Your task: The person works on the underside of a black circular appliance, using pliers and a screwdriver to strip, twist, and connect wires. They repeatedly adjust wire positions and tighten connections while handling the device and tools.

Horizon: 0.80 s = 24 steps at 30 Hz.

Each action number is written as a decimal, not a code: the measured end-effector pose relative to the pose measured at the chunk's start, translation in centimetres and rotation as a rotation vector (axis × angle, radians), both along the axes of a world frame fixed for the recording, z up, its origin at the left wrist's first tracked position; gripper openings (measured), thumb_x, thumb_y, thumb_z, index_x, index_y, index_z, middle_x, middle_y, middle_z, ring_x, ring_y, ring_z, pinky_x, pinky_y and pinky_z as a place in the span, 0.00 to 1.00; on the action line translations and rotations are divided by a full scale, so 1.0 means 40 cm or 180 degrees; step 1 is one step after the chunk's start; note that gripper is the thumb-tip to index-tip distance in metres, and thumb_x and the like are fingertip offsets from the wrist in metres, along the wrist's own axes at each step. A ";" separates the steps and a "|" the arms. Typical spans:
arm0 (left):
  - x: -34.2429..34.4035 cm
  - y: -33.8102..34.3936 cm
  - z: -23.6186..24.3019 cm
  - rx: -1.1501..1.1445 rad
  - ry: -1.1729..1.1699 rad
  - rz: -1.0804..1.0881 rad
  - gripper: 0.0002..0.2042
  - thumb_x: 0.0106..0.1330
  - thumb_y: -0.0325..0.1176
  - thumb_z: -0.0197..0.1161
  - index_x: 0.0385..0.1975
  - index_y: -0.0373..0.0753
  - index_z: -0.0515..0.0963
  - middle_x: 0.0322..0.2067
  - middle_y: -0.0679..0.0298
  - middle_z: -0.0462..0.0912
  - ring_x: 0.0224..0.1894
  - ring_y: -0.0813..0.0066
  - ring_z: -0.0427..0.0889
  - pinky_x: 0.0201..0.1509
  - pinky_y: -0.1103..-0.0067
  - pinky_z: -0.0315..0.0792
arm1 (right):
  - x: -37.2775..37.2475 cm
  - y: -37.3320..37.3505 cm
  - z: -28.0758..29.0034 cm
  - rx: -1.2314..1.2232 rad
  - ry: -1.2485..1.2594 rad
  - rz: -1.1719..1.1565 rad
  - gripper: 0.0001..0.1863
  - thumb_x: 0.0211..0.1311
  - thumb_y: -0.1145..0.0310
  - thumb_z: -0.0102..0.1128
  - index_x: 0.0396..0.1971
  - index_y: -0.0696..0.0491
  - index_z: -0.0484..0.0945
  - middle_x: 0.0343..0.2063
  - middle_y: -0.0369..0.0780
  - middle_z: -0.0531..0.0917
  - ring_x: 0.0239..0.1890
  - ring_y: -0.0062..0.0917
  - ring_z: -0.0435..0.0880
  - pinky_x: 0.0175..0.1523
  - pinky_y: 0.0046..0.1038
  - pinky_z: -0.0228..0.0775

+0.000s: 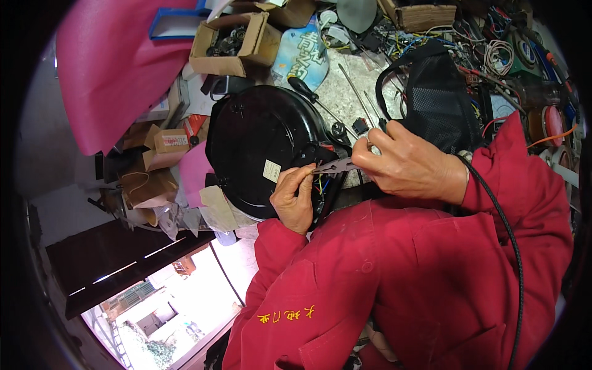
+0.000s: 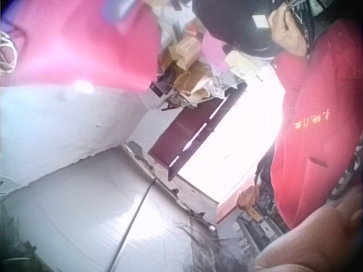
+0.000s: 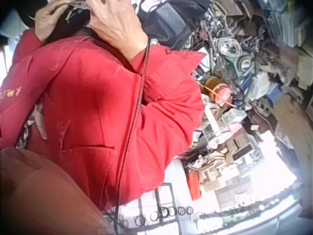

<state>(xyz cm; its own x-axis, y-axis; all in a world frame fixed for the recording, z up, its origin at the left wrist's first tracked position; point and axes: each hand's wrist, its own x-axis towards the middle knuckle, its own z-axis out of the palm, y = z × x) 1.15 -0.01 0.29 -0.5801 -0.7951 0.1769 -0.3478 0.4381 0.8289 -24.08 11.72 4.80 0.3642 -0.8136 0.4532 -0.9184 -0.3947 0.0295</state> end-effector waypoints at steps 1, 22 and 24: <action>-0.001 0.000 0.002 -0.0002 -0.0006 -0.0004 0.07 0.69 0.21 0.69 0.44 0.34 0.88 0.42 0.59 0.91 0.45 0.70 0.86 0.50 0.77 0.79 | 0.000 -0.001 0.001 -0.0002 -0.0014 0.0002 0.08 0.54 0.67 0.65 0.22 0.55 0.84 0.38 0.35 0.73 0.38 0.27 0.74 0.39 0.29 0.66; -0.006 -0.002 0.009 -0.0076 -0.0040 0.0009 0.07 0.68 0.21 0.70 0.43 0.34 0.89 0.41 0.59 0.91 0.44 0.70 0.87 0.49 0.77 0.80 | 0.017 0.019 0.001 0.0578 0.0163 -0.0242 0.13 0.63 0.65 0.64 0.38 0.60 0.86 0.49 0.42 0.77 0.60 0.41 0.76 0.57 0.39 0.69; -0.006 -0.002 0.008 -0.0086 -0.0028 0.0011 0.07 0.68 0.21 0.70 0.43 0.35 0.89 0.41 0.59 0.91 0.44 0.69 0.87 0.50 0.77 0.80 | 0.018 0.020 -0.001 0.0532 0.0150 -0.0265 0.13 0.63 0.65 0.64 0.37 0.60 0.86 0.49 0.43 0.77 0.59 0.41 0.76 0.56 0.39 0.69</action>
<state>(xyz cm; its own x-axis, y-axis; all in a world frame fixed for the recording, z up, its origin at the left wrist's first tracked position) 0.92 -0.08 0.63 -0.5790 -0.7921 0.1933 -0.3564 0.4592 0.8137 -23.37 12.50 4.78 0.3101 -0.9044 0.2932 -0.9472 -0.3204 0.0136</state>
